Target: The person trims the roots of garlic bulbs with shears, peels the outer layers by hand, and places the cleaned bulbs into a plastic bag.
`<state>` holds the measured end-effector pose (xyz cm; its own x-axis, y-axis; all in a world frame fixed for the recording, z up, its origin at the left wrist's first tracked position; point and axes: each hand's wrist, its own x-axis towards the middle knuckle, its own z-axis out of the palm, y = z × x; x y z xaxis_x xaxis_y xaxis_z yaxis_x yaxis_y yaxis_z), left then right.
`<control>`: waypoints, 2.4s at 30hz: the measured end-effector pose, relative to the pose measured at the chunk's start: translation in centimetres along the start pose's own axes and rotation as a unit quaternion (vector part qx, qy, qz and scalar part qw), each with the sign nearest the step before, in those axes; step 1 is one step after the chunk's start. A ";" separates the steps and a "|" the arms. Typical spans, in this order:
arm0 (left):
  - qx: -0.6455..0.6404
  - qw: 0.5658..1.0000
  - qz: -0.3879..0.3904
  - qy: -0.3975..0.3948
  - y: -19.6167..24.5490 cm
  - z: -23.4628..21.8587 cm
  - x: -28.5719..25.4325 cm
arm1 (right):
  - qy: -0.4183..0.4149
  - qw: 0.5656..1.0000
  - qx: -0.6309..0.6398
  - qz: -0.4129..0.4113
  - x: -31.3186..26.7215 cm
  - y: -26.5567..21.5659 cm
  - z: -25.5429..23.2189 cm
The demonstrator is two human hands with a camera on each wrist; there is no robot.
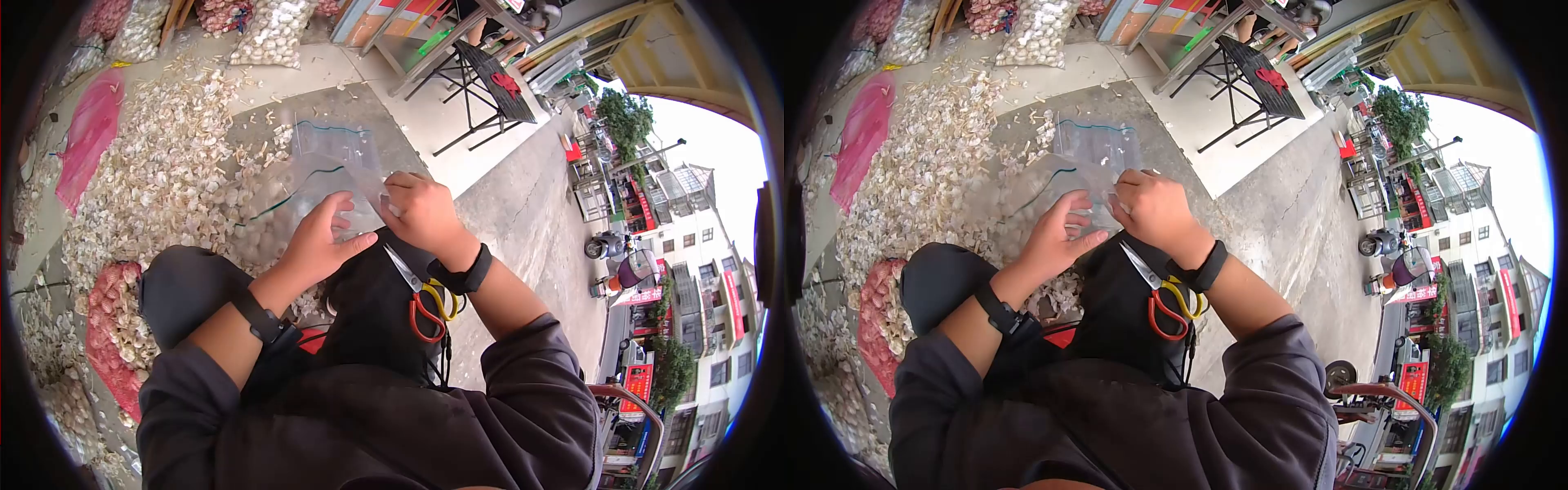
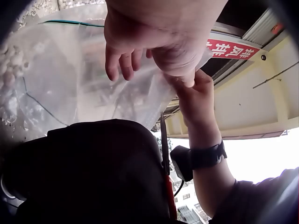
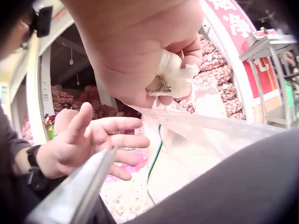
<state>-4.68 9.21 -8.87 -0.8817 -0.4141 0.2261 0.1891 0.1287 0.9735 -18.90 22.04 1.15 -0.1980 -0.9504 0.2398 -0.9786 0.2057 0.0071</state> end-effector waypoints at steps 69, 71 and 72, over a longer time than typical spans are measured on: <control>0.319 0.767 -0.496 0.251 -25.4 -26.4 -44.2 | -0.294 0.895 0.081 0.326 -14.3 -6.3 -2.8; 0.358 0.755 -0.510 0.203 -27.5 -25.0 -45.5 | -0.292 0.892 0.091 0.333 -13.9 -6.6 -2.9; 0.395 0.735 -0.526 0.163 -27.8 -24.7 -45.2 | -0.293 0.894 0.096 0.324 -13.5 -7.1 -2.9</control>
<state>40.58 2.08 -45.25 -0.1854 -0.8358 -0.5167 -0.9473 0.0122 0.3201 -9.10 34.04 0.65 -0.6676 -0.6168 -0.4171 -0.6283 0.7672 -0.1288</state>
